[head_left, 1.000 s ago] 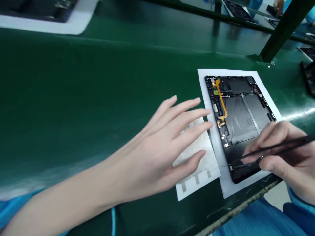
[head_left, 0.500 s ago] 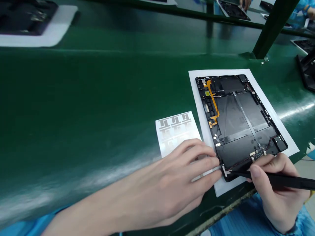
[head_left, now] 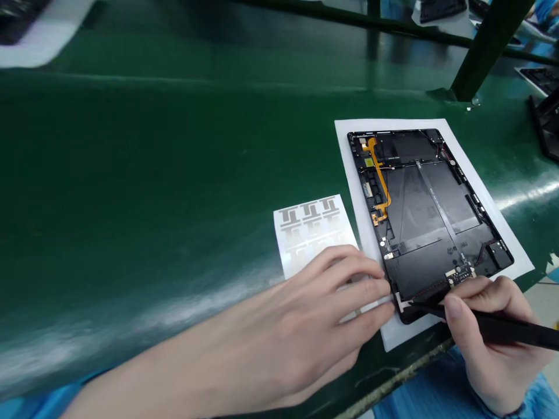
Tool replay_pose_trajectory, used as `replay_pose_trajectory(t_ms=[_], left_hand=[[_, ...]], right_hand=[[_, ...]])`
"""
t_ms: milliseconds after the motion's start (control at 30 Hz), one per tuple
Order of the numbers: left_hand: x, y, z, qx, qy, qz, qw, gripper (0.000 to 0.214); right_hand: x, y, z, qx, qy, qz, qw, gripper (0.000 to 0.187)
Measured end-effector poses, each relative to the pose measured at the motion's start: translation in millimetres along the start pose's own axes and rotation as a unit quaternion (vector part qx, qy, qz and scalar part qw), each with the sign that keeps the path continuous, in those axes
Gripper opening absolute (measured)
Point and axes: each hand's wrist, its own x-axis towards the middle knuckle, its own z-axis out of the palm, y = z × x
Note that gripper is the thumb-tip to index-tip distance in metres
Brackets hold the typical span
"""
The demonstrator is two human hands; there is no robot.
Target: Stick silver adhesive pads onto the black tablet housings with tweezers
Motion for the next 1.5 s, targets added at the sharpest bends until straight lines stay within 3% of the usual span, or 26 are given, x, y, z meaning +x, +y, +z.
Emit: replay_pose_trajectory(t_ms=[300,867,1033,1367,1433,1500], left_hand=[[-3,3,0.7,-0.01,0.017,-0.002,1.0,0.034],[1,3,1.7,0.011,0.031,0.005,0.999,0.034],[2,3,1.8,0.021,0.048,0.027,0.998,0.035],[-1,7,7.4,0.045,0.041,0.01,0.998,0.036],[0,11,7.0,0.063,0.04,0.006,0.997,0.037],[0,13,7.0,0.08,0.042,0.011,0.996,0.039]], right_hand=[[8,6,-8,-0.02,-0.045,-0.084,0.995,0.023],[8,5,-8,-0.046,-0.04,-0.09,0.994,0.023],[8,5,-8,-0.046,-0.05,-0.093,0.993,0.023],[7,4,-13,-0.059,-0.084,-0.104,0.989,0.022],[7,0,-12,-0.061,-0.084,-0.089,0.991,0.021],[8,-4,-10,-0.059,-0.045,-0.043,0.996,0.02]])
